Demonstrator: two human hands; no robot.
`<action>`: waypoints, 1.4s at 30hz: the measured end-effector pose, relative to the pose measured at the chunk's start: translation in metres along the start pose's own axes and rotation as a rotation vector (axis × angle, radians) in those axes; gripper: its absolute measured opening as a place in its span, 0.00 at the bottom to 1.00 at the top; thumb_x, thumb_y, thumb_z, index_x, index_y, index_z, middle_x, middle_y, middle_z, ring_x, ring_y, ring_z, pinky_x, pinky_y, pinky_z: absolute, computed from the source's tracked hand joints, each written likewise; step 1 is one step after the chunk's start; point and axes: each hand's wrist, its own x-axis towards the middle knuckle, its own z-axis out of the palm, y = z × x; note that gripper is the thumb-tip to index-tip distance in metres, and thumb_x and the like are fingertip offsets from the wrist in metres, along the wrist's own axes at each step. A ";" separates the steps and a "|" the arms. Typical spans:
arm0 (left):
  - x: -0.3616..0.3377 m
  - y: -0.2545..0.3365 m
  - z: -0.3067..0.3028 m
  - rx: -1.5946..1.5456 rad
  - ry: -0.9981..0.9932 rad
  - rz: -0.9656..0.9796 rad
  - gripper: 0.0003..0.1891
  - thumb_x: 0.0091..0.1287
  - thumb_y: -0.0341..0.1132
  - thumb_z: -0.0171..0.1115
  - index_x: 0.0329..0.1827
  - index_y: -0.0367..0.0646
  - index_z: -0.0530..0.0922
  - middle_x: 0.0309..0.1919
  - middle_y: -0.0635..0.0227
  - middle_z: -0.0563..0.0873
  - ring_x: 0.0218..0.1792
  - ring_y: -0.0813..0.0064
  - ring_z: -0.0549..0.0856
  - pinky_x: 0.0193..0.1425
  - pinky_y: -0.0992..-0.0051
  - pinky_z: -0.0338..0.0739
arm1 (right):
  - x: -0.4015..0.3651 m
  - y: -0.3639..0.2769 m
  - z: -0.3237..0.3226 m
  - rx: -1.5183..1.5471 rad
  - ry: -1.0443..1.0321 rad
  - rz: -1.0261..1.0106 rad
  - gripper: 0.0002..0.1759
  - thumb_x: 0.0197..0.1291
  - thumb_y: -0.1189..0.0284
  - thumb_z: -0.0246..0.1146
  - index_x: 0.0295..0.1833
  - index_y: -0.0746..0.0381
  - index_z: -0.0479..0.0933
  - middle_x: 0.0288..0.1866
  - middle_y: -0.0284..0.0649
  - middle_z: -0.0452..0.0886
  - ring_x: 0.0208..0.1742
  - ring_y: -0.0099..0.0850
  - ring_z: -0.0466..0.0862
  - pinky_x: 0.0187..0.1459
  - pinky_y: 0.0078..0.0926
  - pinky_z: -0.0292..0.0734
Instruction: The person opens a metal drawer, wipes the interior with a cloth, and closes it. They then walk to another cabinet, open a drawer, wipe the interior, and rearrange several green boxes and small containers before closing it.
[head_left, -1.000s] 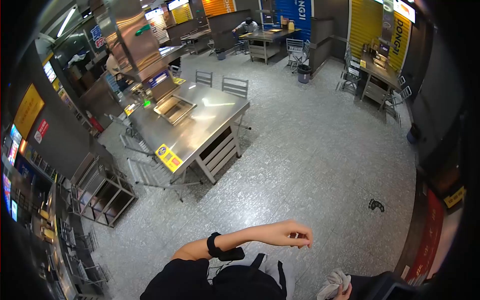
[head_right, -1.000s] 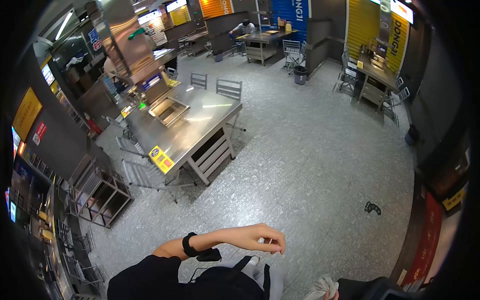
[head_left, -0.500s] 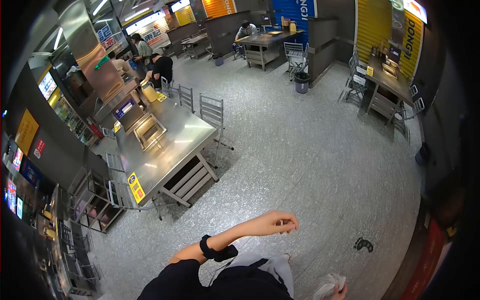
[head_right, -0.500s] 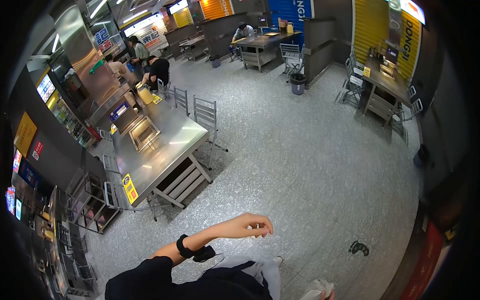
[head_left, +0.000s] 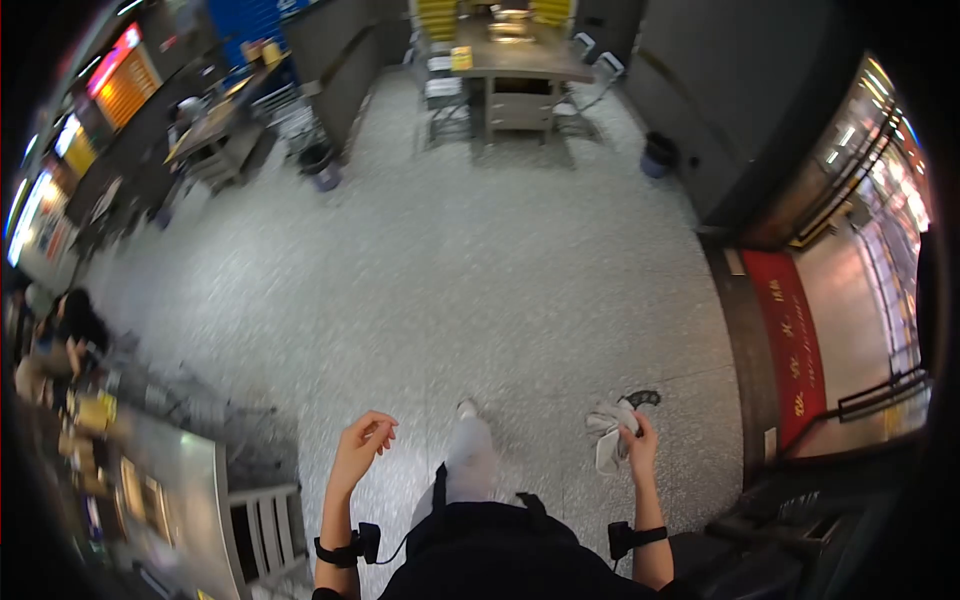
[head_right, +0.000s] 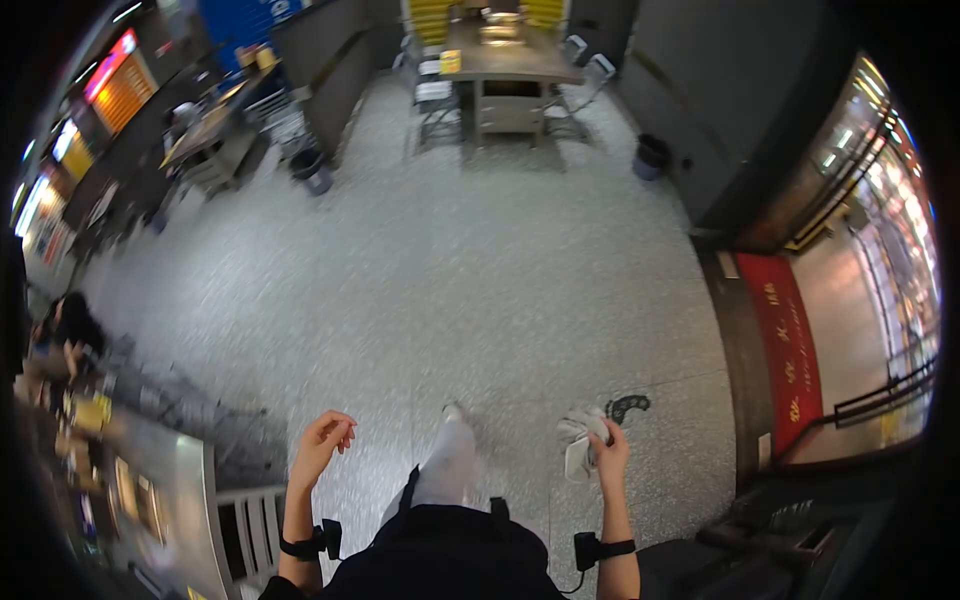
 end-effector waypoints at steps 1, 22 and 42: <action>0.045 0.002 -0.002 0.032 -0.011 -0.003 0.07 0.67 0.33 0.53 0.40 0.40 0.77 0.25 0.74 0.79 0.26 0.85 0.76 0.28 0.84 0.67 | 0.023 -0.008 0.010 0.013 0.043 0.007 0.20 0.49 0.78 0.65 0.51 0.66 0.75 0.42 0.36 0.79 0.42 0.24 0.76 0.44 0.21 0.70; 0.638 -0.063 -0.063 0.746 -0.661 0.115 0.12 0.64 0.36 0.51 0.42 0.39 0.78 0.37 0.51 0.81 0.37 0.50 0.80 0.42 0.60 0.74 | 0.461 -0.136 0.233 -0.199 0.212 0.067 0.21 0.47 0.74 0.67 0.50 0.60 0.77 0.43 0.41 0.82 0.44 0.31 0.81 0.46 0.27 0.74; 1.219 0.029 -0.001 0.670 -1.056 -0.244 0.11 0.63 0.39 0.56 0.42 0.42 0.78 0.39 0.60 0.83 0.41 0.68 0.81 0.44 0.70 0.75 | 0.927 -0.307 0.424 -0.157 0.038 -0.003 0.23 0.47 0.73 0.67 0.53 0.57 0.76 0.48 0.41 0.79 0.49 0.34 0.79 0.50 0.29 0.73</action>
